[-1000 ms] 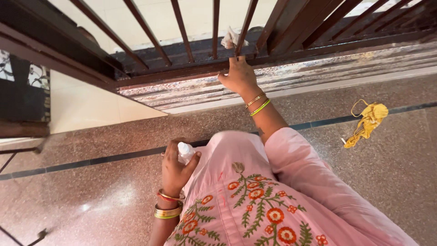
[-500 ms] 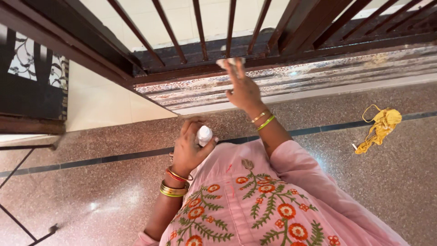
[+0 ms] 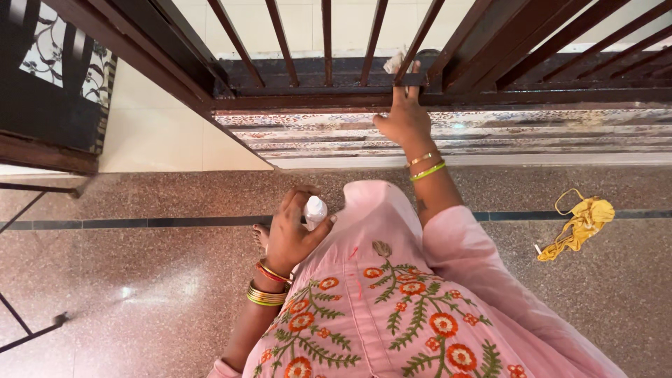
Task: The person cleans a dark metal railing by applying a liquid from a white bottle onto a cloth and wiping the bars. The person moves along the railing, repeatedly applying the liquid and wiping different sections of the metal bars.
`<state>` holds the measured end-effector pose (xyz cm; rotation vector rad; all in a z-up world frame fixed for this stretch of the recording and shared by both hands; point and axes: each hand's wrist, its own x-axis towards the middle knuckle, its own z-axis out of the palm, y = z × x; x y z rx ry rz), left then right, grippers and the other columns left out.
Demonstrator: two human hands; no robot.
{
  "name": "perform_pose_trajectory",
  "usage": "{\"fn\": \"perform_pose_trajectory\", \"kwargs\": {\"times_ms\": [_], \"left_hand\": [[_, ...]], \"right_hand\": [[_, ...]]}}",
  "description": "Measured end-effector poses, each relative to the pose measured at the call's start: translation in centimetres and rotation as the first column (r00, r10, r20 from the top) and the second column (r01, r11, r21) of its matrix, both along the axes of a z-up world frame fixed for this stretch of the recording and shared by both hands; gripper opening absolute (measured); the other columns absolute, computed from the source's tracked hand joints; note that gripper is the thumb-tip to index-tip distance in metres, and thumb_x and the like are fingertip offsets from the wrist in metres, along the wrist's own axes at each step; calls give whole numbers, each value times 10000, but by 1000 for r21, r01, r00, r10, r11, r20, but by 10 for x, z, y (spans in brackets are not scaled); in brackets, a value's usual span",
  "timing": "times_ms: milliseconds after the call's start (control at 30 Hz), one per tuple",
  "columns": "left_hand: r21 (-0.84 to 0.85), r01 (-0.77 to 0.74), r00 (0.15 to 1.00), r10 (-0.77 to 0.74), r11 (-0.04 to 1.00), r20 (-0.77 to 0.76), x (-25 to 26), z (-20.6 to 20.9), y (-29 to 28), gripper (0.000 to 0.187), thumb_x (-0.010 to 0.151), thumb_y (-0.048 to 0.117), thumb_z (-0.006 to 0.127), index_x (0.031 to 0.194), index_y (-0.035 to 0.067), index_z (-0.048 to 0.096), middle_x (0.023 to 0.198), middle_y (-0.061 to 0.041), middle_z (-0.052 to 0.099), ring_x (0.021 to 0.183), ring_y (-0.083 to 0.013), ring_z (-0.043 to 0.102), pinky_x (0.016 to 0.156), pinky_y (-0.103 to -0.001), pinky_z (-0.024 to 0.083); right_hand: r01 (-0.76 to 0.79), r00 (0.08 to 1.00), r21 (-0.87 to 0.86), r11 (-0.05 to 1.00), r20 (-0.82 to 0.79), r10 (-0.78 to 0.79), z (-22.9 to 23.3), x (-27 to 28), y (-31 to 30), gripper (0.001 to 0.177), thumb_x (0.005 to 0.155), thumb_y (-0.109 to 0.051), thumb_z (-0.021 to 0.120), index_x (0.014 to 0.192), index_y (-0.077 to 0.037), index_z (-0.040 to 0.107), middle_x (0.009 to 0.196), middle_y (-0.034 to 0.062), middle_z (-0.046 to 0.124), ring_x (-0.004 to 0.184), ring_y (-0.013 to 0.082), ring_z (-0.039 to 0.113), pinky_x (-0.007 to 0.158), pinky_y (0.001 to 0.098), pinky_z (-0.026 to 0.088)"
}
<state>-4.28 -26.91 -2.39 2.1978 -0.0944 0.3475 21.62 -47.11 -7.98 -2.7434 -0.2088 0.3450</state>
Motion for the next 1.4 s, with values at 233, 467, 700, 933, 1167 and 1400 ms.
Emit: {"fn": "perform_pose_trajectory", "kwargs": {"times_ms": [233,467,700,933,1167,1400], "left_hand": [[-24,1,1000,-2,1000,-20,3,2,-17,399,810,212,825,1092,32,608,1152,-141,675,992,-345,685,827,-418,557],[17,57,998,-56,998,-38,14,-1,-41,418,800,216,822,1112,17,627,1122,-159,668,1022,-370,669,878,-436,545],[-14,162,985,-162,987,-50,31,4,-51,398,787,227,818,1075,27,632,1136,-143,690,1008,-340,705,854,-411,570],[37,121,991,-118,992,-69,36,-2,-42,406,805,227,815,1106,19,640,1119,-159,682,1003,-362,693,859,-421,565],[-2,170,982,-170,985,-82,48,-6,-60,438,793,253,817,1112,14,635,1140,-158,682,1018,-354,696,861,-426,567],[6,162,986,-162,987,-38,50,-1,-56,413,794,227,817,1116,38,639,1115,-133,692,1029,-343,693,883,-429,566]], "right_hand": [[-127,968,39,991,223,115,-13,13,-15,1136,794,-335,823,1644,-149,93,1685,215,56,1026,422,691,784,464,604],[-183,945,56,982,286,159,-26,-16,-39,982,829,-235,794,1637,-110,251,1604,232,283,953,383,718,769,421,622],[-239,919,217,946,365,148,-39,-58,-59,861,855,-205,757,1565,-25,305,1661,195,250,968,319,727,706,338,635],[-160,902,279,947,431,25,-13,-61,-96,883,870,-183,768,1565,66,284,1683,192,192,1186,388,659,698,310,631],[-134,681,-33,990,723,116,9,-47,-106,855,935,-260,758,1566,50,272,1739,162,90,1284,381,620,964,344,619],[-160,897,19,987,421,138,-22,-29,-77,977,776,-262,797,1536,102,303,1679,207,91,829,248,691,619,302,596]]}}
